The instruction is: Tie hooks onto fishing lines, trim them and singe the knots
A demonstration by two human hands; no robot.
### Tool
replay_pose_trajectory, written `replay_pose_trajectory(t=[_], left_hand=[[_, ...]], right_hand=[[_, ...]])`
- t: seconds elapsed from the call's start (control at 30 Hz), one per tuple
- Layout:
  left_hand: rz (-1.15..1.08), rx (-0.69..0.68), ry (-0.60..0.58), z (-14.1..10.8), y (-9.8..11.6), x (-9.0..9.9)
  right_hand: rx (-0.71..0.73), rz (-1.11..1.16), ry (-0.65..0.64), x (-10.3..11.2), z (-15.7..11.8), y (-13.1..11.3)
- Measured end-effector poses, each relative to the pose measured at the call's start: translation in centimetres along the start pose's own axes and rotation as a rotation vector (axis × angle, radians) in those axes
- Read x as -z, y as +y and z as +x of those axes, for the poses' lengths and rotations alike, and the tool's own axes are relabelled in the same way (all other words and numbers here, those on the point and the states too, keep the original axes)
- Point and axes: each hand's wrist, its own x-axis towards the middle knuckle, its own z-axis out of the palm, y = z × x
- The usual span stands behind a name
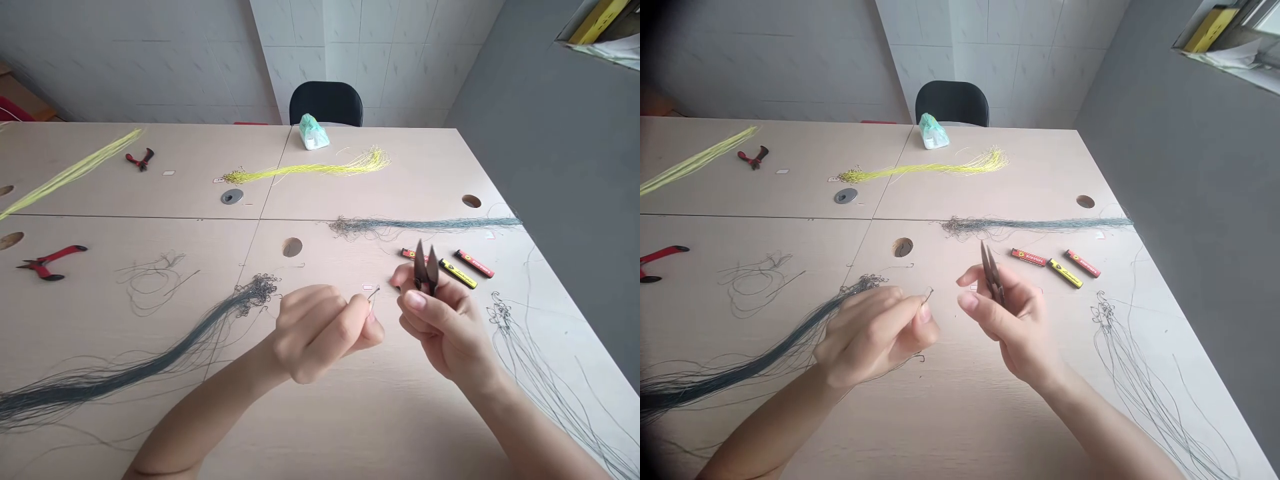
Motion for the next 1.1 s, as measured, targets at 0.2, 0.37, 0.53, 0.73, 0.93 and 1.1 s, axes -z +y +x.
replay_pose_trajectory(t=[0.2, 0.37, 0.53, 0.73, 0.93, 1.1], left_hand=[[-0.012, -0.003, -0.049, -0.4, 0.4, -0.2], [-0.029, -0.019, -0.045, -0.4, 0.5, -0.6], [0.003, -0.043, -0.041, -0.5, 0.6, -1.1], [0.090, -0.143, -0.028, -0.4, 0.5, -1.6], [0.084, -0.165, -0.033, -0.7, 0.4, -2.1], [0.080, -0.187, 0.001, -0.9, 0.4, -2.5]], right_hand=[[0.015, -0.075, 0.061, 0.0, -0.3, 0.2], [0.020, -0.140, 0.065, 0.0, -0.6, 0.4], [0.001, -0.134, 0.058, -0.3, -0.6, 0.5], [-0.045, -0.002, 0.099, -0.8, -0.3, 1.0], [-0.020, 0.027, 0.106, -0.9, -0.6, 1.7], [-0.023, 0.039, 0.080, -1.2, -0.6, 1.9]])
